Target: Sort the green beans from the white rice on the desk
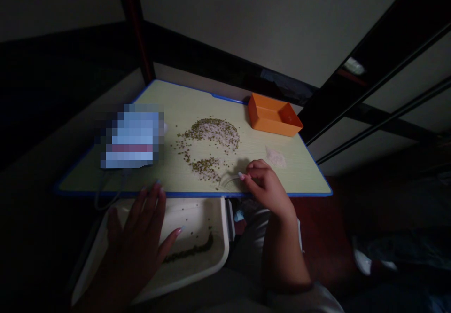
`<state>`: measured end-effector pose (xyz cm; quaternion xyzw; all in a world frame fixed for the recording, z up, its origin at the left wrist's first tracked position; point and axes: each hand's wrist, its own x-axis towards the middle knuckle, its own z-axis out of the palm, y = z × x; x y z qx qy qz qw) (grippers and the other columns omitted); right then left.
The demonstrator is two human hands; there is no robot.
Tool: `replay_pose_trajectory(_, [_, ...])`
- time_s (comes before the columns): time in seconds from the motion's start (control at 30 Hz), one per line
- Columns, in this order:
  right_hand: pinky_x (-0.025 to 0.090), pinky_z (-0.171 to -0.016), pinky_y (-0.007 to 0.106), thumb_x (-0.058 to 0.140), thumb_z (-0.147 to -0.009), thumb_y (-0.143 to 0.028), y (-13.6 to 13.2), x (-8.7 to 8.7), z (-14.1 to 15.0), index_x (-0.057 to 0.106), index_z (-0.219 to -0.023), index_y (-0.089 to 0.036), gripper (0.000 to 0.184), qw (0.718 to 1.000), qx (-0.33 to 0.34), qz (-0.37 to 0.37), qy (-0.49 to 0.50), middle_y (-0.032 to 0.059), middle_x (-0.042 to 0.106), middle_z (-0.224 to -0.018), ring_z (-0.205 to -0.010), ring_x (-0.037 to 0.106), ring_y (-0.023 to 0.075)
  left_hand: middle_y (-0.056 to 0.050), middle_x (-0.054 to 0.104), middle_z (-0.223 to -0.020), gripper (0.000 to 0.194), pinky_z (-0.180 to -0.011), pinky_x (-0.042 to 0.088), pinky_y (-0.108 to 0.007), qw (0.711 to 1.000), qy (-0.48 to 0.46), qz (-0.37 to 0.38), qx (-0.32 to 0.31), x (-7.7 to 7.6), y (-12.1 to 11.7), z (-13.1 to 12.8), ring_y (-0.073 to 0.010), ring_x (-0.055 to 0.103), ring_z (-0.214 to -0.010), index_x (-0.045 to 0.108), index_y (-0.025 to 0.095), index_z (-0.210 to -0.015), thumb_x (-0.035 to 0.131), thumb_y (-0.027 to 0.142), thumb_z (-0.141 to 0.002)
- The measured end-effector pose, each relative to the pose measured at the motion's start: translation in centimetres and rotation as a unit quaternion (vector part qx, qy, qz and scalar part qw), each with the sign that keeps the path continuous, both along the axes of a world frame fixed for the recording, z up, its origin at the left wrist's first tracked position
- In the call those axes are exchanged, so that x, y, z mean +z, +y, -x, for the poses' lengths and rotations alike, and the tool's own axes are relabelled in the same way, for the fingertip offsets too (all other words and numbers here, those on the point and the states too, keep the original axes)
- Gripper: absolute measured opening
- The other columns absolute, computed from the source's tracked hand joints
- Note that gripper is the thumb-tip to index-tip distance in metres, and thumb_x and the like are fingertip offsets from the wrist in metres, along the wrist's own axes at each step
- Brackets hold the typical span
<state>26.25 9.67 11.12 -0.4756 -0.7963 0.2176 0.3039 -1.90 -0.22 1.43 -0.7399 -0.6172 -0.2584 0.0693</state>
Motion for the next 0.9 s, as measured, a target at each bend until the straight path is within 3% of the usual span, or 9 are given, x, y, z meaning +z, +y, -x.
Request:
replay_pose_trajectory(0.23, [0.040, -0.081, 0.036, 0.057, -0.099, -0.029, 0.17, -0.37, 0.22, 0.052, -0.061, -0.020, 0.039, 1.000, 0.017, 0.002, -0.002, 0.0032, 0.056, -0.080, -0.085, 0.052, 0.0197, -0.023, 0.040, -0.160, 0.088, -0.115, 0.028, -0.083, 1.000, 0.011, 0.005, -0.001, 0.05, 0.05, 0.18, -0.0403, 0.043, -0.147, -0.002, 0.029, -0.159, 0.037, 0.069, -0.091])
replay_pose_trajectory(0.53, [0.039, -0.084, 0.037, 0.058, -0.099, -0.027, -0.11, 0.00, 0.76, 0.054, -0.061, -0.020, 0.039, 0.999, 0.033, 0.002, 0.008, 0.0033, 0.058, -0.084, -0.090, 0.054, 0.0197, -0.026, 0.047, -0.154, 0.086, -0.101, 0.036, -0.089, 1.000, 0.001, -0.015, -0.005, 0.43, 0.35, -0.17, -0.0459, 0.050, -0.141, -0.005, 0.031, -0.159, 0.028, 0.072, -0.091])
replay_pose_trajectory(0.9, [0.039, -0.083, 0.037, 0.059, -0.099, -0.027, 0.20, -0.15, 0.79, 0.054, -0.061, -0.020, 0.039, 1.000, 0.023, 0.002, -0.003, 0.0036, 0.058, -0.083, -0.088, 0.052, 0.0200, -0.024, 0.046, -0.156, 0.085, -0.109, 0.030, -0.086, 1.000, 0.002, -0.014, -0.001, 0.17, 0.23, -0.03, -0.0434, 0.048, -0.143, -0.001, 0.030, -0.159, 0.032, 0.069, -0.091])
